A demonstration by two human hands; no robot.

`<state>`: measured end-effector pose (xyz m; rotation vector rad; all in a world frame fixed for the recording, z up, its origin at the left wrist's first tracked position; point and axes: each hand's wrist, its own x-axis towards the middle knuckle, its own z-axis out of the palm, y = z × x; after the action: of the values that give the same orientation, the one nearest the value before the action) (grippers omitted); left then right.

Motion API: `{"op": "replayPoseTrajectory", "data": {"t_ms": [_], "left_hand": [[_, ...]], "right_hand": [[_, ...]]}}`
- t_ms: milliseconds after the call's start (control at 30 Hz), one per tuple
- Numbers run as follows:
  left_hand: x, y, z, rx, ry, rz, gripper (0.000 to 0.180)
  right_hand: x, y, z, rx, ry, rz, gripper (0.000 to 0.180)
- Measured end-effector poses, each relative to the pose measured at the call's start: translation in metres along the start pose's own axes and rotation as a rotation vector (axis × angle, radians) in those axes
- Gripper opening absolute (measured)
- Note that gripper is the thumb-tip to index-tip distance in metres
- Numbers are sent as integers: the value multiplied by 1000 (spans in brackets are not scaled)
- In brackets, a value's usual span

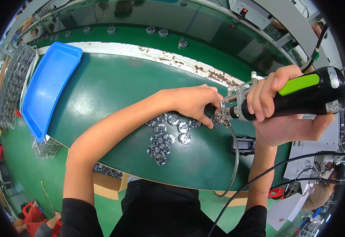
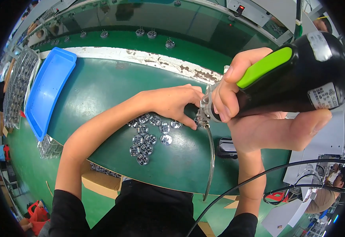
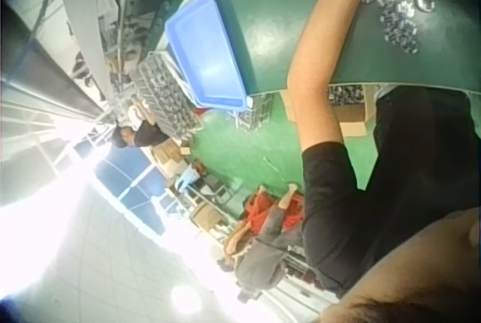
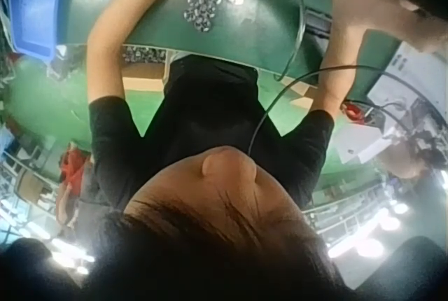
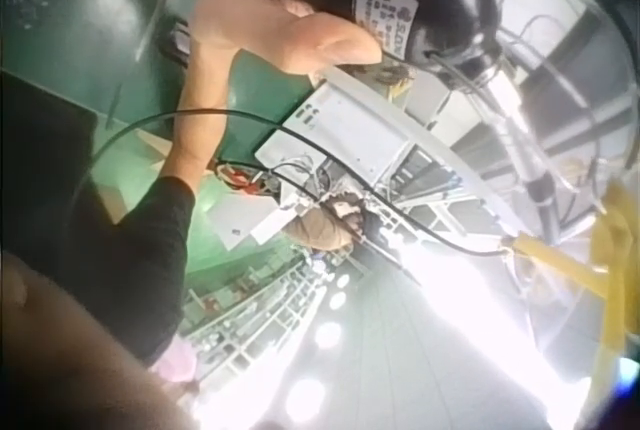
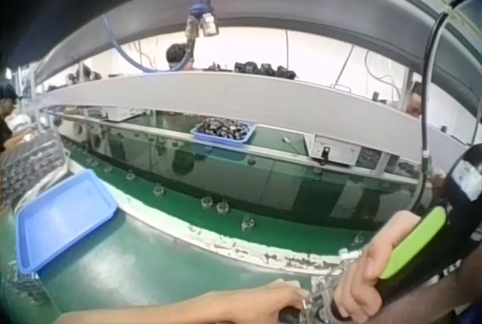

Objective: The person assembles small metal components using a power screwdriver on an industrial production line.

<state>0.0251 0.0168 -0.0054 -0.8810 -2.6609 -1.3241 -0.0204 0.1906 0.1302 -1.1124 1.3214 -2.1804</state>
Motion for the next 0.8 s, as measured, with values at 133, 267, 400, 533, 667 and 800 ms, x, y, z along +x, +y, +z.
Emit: {"op": "replayPoseTrajectory", "data": {"t_ms": [133,267,400,533,667,800], "left_hand": [[7,2,-2,1,-35,14,40],[1,-8,-3,-13,-64,-21,42],[2,-5,-4,-18,-93,-27,42],[4,-2,-5,-34,-70,-63,38],[4,-8,-8,-59,-46,47,36],[7,-2,-11,-56,-62,25,37]], "right_hand": [[-1,-4,1,-19,23,-12,96],[1,2,2,16,-6,-12,95],[6,2,3,40,7,39,96],[8,5,-4,14,-60,36,93],[2,-19,-3,33,-102,-19,87],[0,-26,-15,54,-228,-79,83]]}}
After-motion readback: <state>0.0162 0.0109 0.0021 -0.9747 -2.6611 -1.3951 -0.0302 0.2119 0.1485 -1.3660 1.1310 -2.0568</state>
